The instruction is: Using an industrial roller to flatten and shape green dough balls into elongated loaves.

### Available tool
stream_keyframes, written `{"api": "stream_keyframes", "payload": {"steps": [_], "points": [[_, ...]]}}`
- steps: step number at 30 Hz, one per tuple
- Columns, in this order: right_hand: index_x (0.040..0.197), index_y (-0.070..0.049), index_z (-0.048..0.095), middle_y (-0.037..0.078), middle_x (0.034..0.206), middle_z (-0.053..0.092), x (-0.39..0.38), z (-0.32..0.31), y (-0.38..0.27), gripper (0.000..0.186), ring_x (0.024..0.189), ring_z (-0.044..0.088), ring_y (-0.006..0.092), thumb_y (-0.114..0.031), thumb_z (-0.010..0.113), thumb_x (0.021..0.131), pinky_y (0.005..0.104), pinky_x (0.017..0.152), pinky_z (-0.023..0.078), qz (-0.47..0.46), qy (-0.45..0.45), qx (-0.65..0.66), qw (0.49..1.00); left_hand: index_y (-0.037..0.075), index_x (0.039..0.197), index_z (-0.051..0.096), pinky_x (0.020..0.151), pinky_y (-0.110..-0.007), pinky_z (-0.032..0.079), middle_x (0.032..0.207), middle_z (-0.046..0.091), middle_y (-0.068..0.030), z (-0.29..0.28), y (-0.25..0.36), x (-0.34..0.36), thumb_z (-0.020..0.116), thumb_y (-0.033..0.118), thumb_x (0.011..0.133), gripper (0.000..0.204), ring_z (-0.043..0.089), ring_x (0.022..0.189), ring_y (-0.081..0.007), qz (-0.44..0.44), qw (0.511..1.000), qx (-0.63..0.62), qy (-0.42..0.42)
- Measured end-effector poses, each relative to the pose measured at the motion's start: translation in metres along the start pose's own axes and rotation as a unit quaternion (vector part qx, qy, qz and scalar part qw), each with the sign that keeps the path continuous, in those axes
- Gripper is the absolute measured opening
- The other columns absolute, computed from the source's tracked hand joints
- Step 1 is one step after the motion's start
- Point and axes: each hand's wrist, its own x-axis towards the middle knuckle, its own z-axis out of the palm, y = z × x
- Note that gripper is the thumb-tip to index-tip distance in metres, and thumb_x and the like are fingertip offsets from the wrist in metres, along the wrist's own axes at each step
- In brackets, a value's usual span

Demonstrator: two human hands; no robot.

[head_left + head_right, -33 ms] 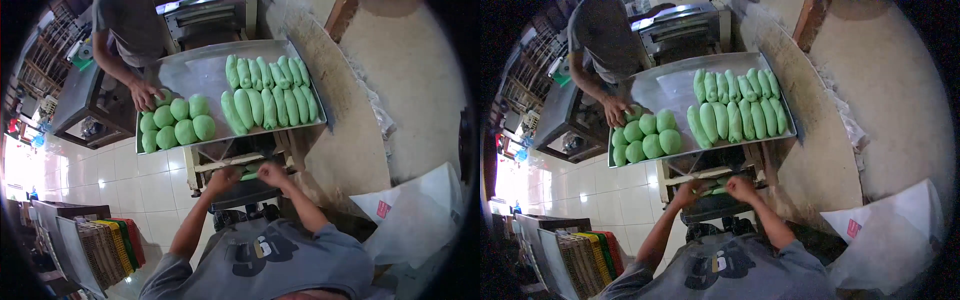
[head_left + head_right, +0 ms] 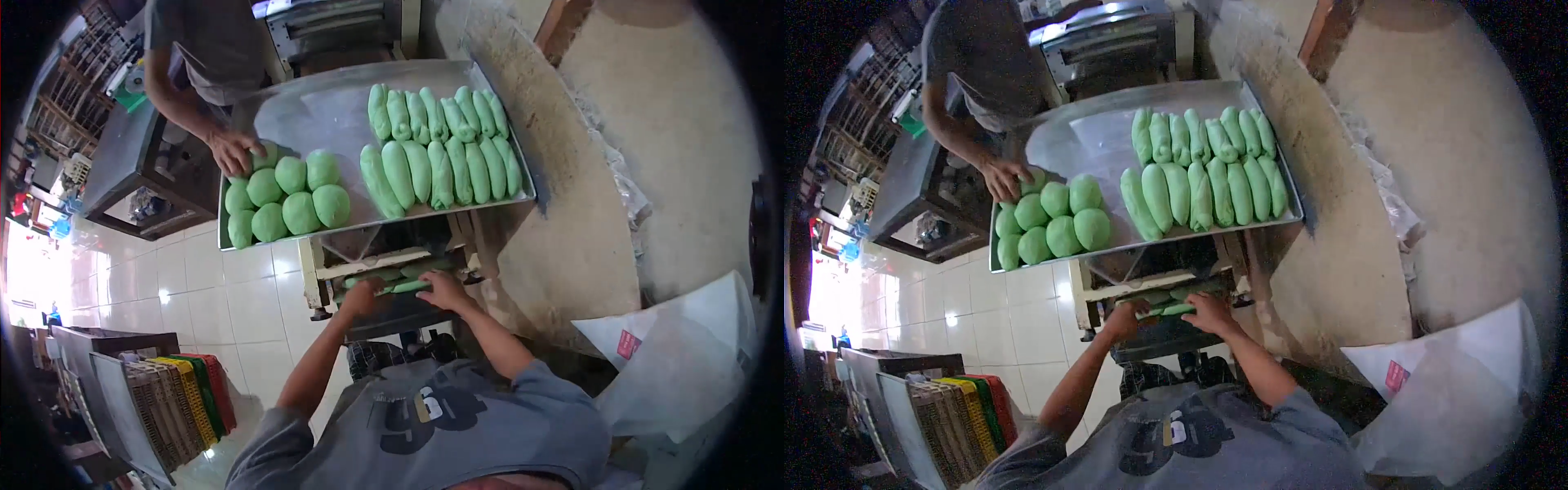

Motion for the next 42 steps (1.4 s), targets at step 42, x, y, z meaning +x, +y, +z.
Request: {"api": "stream_keyframes", "payload": {"steps": [42], "points": [[0.119,-0.007,0.051,0.003,0.113,0.057,-0.044,-0.134,-0.103,0.051,0.105,0.053,0.0168,-0.011,0.074,0.074,0.0349,0.089,0.044,-0.011,0.019,0.614,0.789,0.0,0.123,0.045,0.085,-0.033,0.046,0.112,0.056,-0.0087,-0.111,0.182,-0.05,0.065,0.012,0.081,0.048,0.054,0.1,-0.0174,0.044,0.826,-0.555,0.086]]}}
